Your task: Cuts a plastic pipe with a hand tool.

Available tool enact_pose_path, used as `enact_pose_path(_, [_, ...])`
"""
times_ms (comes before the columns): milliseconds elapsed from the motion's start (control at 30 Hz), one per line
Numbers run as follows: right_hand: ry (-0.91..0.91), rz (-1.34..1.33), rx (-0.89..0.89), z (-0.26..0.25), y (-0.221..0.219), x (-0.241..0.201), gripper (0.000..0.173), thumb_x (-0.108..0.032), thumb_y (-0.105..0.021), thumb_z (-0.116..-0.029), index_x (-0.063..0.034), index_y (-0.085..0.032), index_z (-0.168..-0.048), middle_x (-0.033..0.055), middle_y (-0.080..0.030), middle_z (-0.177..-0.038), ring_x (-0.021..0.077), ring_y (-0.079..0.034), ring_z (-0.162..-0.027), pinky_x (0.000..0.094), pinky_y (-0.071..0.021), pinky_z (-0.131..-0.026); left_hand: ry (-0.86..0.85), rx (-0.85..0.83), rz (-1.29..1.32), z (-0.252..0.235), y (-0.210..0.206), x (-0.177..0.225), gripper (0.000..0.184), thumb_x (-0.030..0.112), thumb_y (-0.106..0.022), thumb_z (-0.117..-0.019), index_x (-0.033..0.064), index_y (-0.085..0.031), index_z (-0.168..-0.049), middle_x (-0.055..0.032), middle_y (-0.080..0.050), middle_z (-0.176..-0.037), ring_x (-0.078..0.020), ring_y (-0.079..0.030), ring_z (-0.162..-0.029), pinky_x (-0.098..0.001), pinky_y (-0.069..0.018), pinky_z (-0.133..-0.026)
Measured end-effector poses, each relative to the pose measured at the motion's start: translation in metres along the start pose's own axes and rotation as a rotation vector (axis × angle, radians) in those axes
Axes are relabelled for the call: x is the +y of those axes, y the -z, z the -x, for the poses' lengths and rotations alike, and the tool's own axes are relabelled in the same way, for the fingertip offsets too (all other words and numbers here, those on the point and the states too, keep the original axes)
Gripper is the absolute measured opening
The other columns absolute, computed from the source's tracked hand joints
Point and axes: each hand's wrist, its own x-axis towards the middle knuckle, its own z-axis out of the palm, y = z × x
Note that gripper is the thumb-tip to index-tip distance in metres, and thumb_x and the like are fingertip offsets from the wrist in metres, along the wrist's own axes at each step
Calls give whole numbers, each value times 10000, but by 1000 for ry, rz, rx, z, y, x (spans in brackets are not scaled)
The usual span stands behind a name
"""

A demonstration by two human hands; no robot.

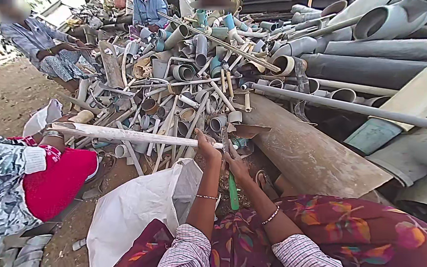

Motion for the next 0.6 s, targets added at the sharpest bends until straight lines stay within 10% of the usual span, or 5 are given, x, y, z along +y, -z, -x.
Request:
enact_pose_path(133, [-114, -77, 227, -18, 20, 12, 573, -174, -325, -1141, -177, -79, -1659, 47, -478, -611, 104, -433, -385, 240, -377, -351, 41, 12, 19, 2, -3, 4, 546, 252, -303, -1132, 207, -297, -588, 70, -254, -425, -68, -298, -337, -210, -351, -407])
enact_pose_path(600, [-9, 4, 11, 1, -3, 2, 576, -176, -359, -1132, -198, -133, -1661, 35, -478, -612, 98, -431, -407, 233, -397, -385, 29, -17, -10, -2, 1, 0, 546, 234, -280, -1131, 207, -298, -586, 71, -278, -419, -66, -325, -338, -216, -372, -412])
